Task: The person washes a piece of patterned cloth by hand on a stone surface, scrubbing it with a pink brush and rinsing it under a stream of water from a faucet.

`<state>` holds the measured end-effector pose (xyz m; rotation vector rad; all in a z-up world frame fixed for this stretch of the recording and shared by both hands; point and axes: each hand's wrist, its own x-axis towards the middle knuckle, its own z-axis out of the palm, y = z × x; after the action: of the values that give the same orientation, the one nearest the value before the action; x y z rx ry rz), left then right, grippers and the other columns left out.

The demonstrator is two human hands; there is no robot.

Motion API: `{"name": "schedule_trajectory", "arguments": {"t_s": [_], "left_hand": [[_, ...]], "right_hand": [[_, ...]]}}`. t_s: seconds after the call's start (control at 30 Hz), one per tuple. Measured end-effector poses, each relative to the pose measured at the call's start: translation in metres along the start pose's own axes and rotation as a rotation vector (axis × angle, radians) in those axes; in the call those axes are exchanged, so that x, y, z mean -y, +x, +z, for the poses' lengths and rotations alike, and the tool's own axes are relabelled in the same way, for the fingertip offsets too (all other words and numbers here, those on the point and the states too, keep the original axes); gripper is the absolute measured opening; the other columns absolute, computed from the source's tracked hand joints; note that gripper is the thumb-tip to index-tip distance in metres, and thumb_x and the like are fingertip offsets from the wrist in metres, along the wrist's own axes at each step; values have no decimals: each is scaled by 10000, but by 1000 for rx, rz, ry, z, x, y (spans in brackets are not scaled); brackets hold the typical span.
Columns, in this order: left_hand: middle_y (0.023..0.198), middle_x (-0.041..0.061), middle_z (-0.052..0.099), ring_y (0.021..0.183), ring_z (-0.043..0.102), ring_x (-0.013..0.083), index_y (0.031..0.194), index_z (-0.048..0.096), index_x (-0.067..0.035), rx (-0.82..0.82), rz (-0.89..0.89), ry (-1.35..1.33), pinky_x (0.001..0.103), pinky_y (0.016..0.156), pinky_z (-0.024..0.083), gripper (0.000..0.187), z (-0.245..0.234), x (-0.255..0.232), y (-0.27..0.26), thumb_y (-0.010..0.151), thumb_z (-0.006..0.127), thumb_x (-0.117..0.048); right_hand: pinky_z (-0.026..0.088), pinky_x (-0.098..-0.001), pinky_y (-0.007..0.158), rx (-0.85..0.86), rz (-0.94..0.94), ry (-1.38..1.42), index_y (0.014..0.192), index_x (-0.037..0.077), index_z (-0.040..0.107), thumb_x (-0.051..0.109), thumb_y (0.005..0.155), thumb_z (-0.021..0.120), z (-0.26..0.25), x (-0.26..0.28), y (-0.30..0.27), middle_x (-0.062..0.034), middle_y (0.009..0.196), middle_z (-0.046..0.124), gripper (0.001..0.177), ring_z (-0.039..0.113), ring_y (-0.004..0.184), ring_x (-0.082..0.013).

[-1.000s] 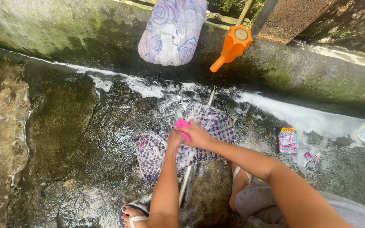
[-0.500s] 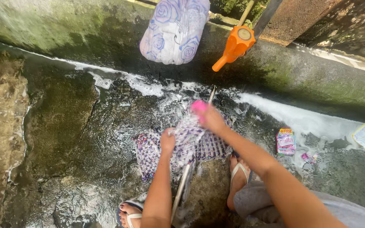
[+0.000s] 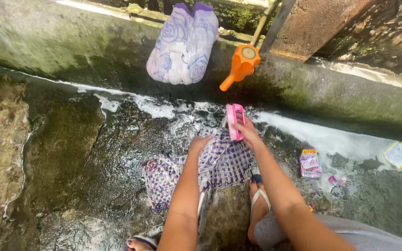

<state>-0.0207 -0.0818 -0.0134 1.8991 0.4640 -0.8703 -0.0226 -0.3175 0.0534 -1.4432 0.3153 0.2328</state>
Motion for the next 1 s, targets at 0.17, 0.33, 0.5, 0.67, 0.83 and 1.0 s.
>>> {"name": "schedule_trajectory", "arguments": {"t_s": [0.17, 0.33, 0.5, 0.67, 0.83, 1.0], "left_hand": [[1506, 277, 441, 1392, 467, 370, 1521, 340, 52, 158, 82, -111, 472, 1162, 365, 912, -26, -40, -66, 891, 731, -480], [1568, 249, 337, 1461, 350, 356, 1557, 248, 7, 184, 138, -121, 488, 1195, 276, 833, -94, -102, -173, 986, 669, -429], [1338, 154, 656, 1272, 585, 244, 1343, 614, -7, 233, 390, -198, 394, 1099, 415, 510, -136, -113, -229, 956, 653, -336], [1197, 64, 746, 1098, 658, 141, 1268, 683, -29, 300, 617, -240, 320, 989, 493, 389, -157, -124, -285, 973, 623, -275], [1129, 33, 754, 1006, 648, 90, 1217, 718, -38, 283, 764, -243, 294, 906, 526, 318, -178, -132, -342, 984, 638, -239], [1104, 42, 764, 977, 662, 97, 1219, 726, -35, 145, 927, -214, 292, 883, 544, 303, -207, -141, -387, 1014, 621, -231]], "right_hand": [[547, -430, 1022, 117, 71, 181, 1544, 113, 351, -15, 770, 671, -3, 18, -42, -126, 1357, 579, 847, 619, 1186, -242], [511, -433, 1103, 255, 118, 183, 1588, 124, 281, 11, 763, 706, -17, 11, -44, -149, 1463, 542, 934, 584, 1308, -255], [475, -435, 1115, 434, 155, 210, 1614, 153, 266, 11, 755, 698, -24, -29, -59, -126, 1442, 535, 972, 571, 1281, -249], [479, -531, 998, 502, 208, 461, 1662, 165, 274, -10, 834, 729, 23, -56, -74, -104, 1233, 504, 961, 547, 1079, -281], [476, -570, 1122, 502, 366, 733, 1488, 37, 373, 23, 765, 746, 75, -45, -104, -164, 1333, 623, 814, 618, 1239, -332], [452, -541, 1136, 548, 255, 828, 1437, 2, 484, 134, 728, 739, 100, -2, -108, -169, 1343, 640, 765, 625, 1246, -330]]}}
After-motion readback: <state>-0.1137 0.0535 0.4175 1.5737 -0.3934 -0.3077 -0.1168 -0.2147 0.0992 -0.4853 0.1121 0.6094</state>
